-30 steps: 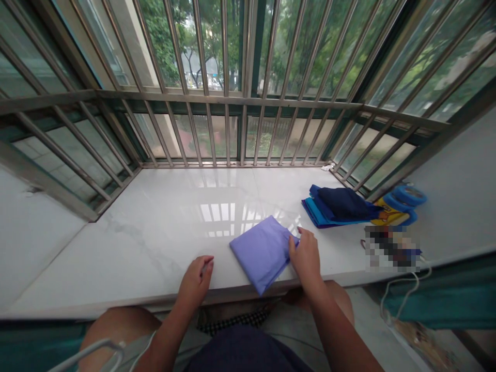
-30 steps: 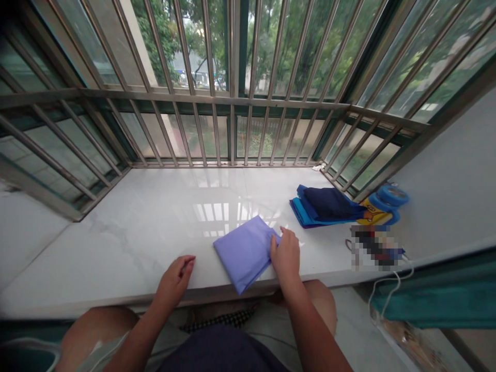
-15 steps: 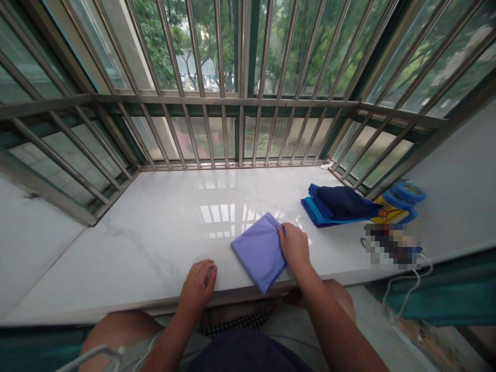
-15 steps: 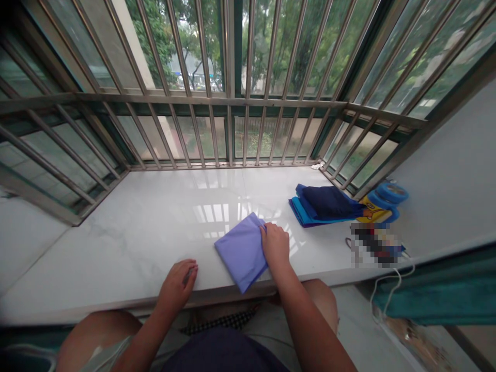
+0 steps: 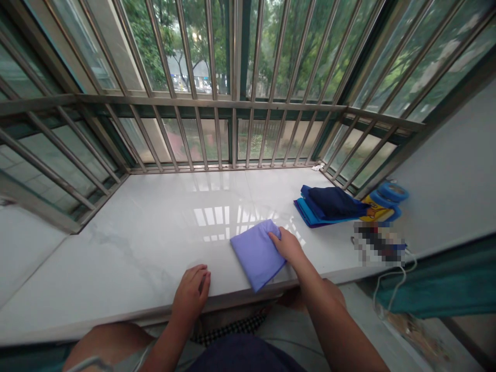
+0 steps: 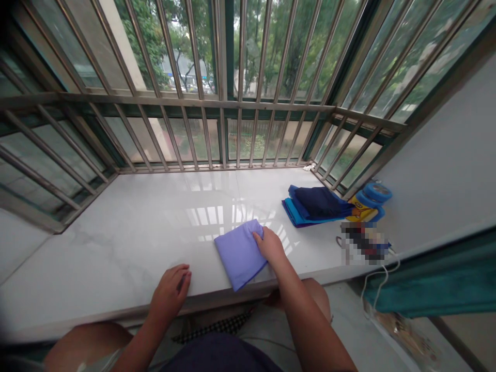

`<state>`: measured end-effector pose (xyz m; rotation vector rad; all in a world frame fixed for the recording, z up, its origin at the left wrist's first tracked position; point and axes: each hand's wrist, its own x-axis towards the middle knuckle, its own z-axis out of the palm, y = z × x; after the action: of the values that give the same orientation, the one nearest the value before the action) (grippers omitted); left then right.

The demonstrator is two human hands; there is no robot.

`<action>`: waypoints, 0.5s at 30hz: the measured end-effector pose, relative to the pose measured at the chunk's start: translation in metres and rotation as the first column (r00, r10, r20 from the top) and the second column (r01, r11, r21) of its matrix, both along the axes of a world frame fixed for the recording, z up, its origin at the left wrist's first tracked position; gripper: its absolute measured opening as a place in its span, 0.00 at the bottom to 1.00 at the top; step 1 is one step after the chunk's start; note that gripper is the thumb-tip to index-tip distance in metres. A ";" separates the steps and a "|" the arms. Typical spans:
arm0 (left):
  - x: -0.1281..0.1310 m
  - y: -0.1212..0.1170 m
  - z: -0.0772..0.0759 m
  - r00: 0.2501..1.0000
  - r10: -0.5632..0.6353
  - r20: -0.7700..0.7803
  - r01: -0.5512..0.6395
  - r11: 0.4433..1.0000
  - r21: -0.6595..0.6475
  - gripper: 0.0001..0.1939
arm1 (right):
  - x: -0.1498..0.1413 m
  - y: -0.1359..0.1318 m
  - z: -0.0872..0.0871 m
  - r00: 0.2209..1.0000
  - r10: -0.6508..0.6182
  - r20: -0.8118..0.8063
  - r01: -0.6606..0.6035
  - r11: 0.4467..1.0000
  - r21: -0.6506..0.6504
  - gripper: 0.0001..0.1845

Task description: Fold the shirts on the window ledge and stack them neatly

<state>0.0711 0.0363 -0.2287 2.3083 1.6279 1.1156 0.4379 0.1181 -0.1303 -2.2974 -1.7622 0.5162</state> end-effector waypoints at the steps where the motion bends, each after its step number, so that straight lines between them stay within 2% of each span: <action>1: 0.000 0.000 -0.001 1.000 -0.001 -0.003 0.001 1.000 0.002 0.14 | 0.007 0.000 0.005 0.998 0.016 -0.058 -0.013 0.998 0.056 0.16; 4: -0.001 0.001 -0.003 1.000 -0.002 -0.009 0.002 1.000 0.009 0.13 | 0.035 -0.001 0.031 0.969 0.030 -0.245 0.028 0.973 0.231 0.16; 7: -0.001 0.001 -0.004 1.000 -0.008 -0.023 0.009 1.000 0.016 0.12 | 0.070 0.005 0.072 0.896 0.024 -0.444 0.144 0.929 0.341 0.20; 12: 0.000 0.001 -0.007 0.999 -0.002 -0.045 0.003 0.999 0.041 0.11 | 0.134 0.030 0.149 0.691 -0.061 -0.721 0.363 0.891 0.273 0.21; 13: 0.000 0.001 -0.007 0.999 -0.001 -0.048 0.003 0.999 0.052 0.11 | 0.148 0.037 0.160 0.677 -0.064 -0.733 0.381 0.883 0.275 0.22; 15: 0.000 0.001 -0.008 0.999 -0.002 -0.054 0.006 0.997 0.071 0.10 | 0.179 0.049 0.175 0.747 -0.104 -0.657 0.394 0.865 0.312 0.25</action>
<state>0.0710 0.0377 -0.2367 2.4048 1.6269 1.1380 0.6167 0.1673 0.0452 -1.7255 -1.0740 0.6531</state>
